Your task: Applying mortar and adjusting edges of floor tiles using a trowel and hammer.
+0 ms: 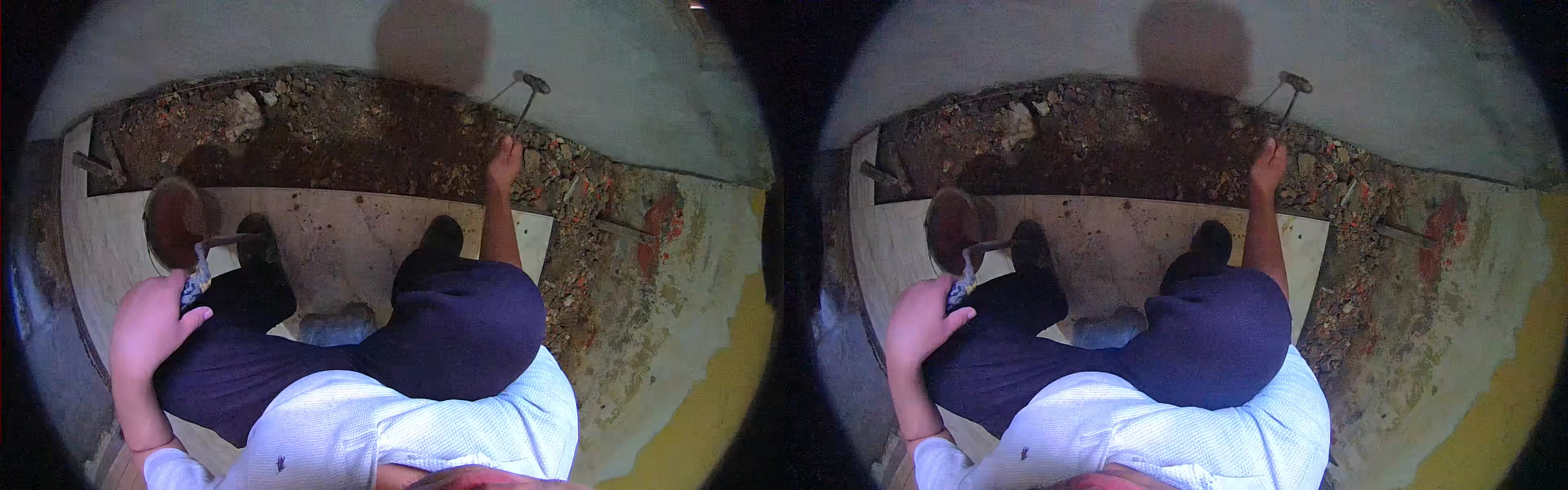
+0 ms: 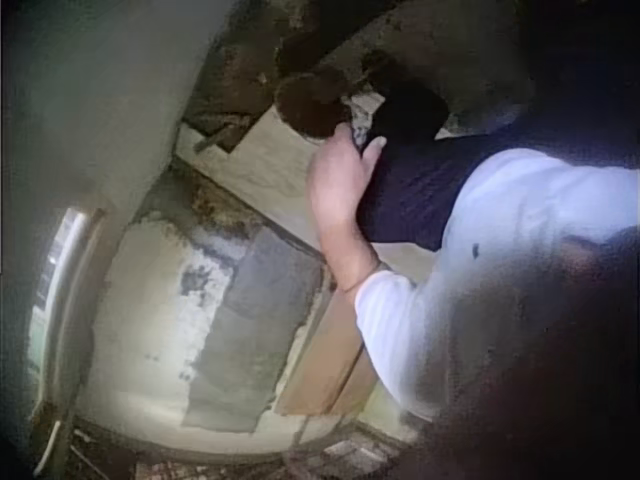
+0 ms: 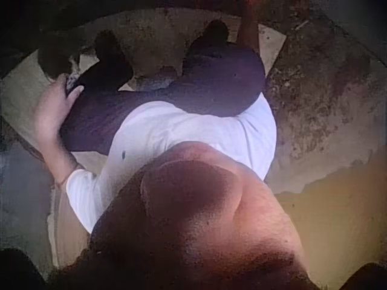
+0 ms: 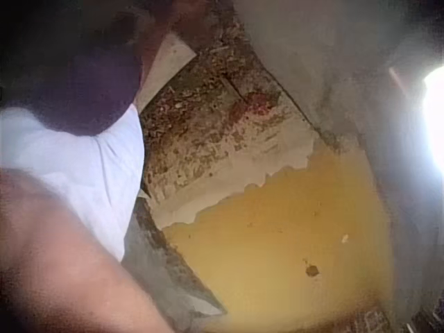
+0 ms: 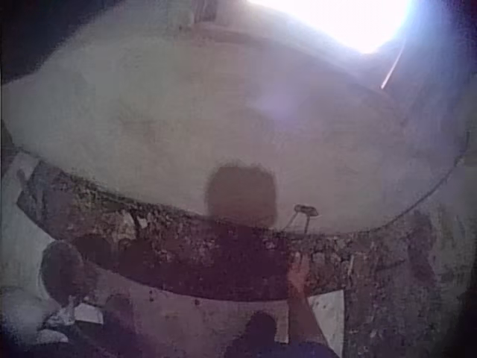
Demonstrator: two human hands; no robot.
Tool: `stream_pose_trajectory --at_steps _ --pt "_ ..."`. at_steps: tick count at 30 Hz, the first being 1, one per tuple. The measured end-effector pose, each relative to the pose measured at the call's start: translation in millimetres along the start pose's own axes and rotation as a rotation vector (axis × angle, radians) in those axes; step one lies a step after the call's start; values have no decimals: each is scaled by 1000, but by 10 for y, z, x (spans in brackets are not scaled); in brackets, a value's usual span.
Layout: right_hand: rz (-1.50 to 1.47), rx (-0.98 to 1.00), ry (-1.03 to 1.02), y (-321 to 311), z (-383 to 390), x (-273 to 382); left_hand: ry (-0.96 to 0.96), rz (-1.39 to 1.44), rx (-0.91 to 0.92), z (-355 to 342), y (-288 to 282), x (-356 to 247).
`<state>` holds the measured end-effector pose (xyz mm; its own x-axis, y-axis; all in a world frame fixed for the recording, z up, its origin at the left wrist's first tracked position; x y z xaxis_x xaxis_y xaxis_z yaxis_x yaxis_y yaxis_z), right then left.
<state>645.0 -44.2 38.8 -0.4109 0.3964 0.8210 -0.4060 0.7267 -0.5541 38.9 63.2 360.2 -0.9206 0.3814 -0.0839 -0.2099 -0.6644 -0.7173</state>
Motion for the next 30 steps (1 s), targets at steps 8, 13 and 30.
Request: stream_pose_trajectory --at_steps 8,13,30 --pt "471 321 135 563 321 -598 -29 8 18 42 -65 -33" --pt "251 105 129 256 134 -223 -22 -17 31 35 -5 24" --pt "769 558 122 379 73 -1097 13 12 22 -74 -51 -43"
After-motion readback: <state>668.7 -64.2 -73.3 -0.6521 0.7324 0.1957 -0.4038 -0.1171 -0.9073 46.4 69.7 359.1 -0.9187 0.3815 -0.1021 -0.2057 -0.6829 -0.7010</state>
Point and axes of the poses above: each hand's wrist, its own z-axis away from the middle knuckle, its own y-axis out of the palm, x = y × z, the point moved 8 cm from there along -z, towards the middle knuckle, and after that the axes turned 5 degrees about z, right-handed, at the moved point
